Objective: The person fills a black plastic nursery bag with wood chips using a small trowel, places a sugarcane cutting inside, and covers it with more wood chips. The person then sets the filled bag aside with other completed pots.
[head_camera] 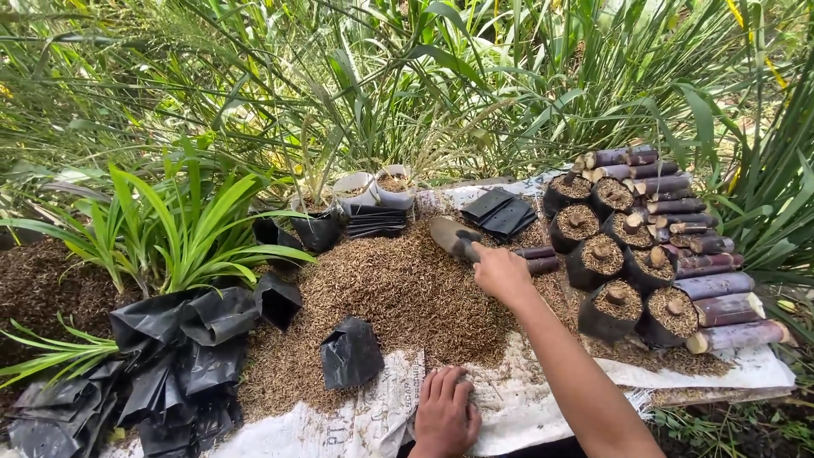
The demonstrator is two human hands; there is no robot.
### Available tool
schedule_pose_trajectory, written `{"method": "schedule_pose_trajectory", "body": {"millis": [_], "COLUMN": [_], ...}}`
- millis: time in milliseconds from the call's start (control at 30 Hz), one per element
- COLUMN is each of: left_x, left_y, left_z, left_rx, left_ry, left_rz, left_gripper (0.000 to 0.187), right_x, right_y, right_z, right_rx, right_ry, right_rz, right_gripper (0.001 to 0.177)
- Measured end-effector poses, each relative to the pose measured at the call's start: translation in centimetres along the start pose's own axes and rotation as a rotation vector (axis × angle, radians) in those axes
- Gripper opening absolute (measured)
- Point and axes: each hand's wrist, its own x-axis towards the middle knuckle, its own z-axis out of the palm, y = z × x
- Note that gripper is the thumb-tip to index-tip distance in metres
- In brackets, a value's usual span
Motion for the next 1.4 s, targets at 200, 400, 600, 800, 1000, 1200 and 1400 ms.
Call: {"method": "schedule_pose_trajectory", "body": {"millis": [200, 400, 600, 800, 1000, 1200, 1400], "left_x": [0.0, 0.1, 0.1, 0.1, 0.1, 0.2, -0.1], "left_y": [-0.1, -0.1, 0.0, 0.1, 0.1, 0.3, -0.2], "left_z": [-0.2, -0.1, 0.0, 0.0, 0.0, -0.4, 0.2], "left_rx": [0.003, -0.001, 0.008, 0.016, 0.032, 0.000, -0.002], "left_ry": [-0.005, -0.059, -0.067, -0.096, -0.030, -0.010, -0.016], "left_rz": [-0.002, -0.029, -0.027, -0.047, -0.017, -0.026, -0.007], "left_gripper": [0.037, 0.036, 0.037, 0.034, 0.034, 0.030, 0.035], "right_x": [0.0, -3.6, -7.9, -7.9, -5.2, -7.6, -6.4], "right_y": [1.0, 3.3, 4.4, 7.0, 7.8, 5.9, 6.1], "right_z": [1.4, 2.6, 1.7, 1.5, 4.1, 2.7, 1.8], "right_rx": [-0.161, -0.301, -0.240, 0.107, 0.173, 0.282, 0.214], "right_ry": [-0.038, -0.049, -0.070, 0.003, 0.028, -0.074, 0.027], "right_rz": [-0.060, -0.070, -0.052, 0.123, 0.148, 0.164, 0.094], "right_gripper": [0.042, 0.049, 0.043, 0.047, 0.052, 0.051, 0.033]}}
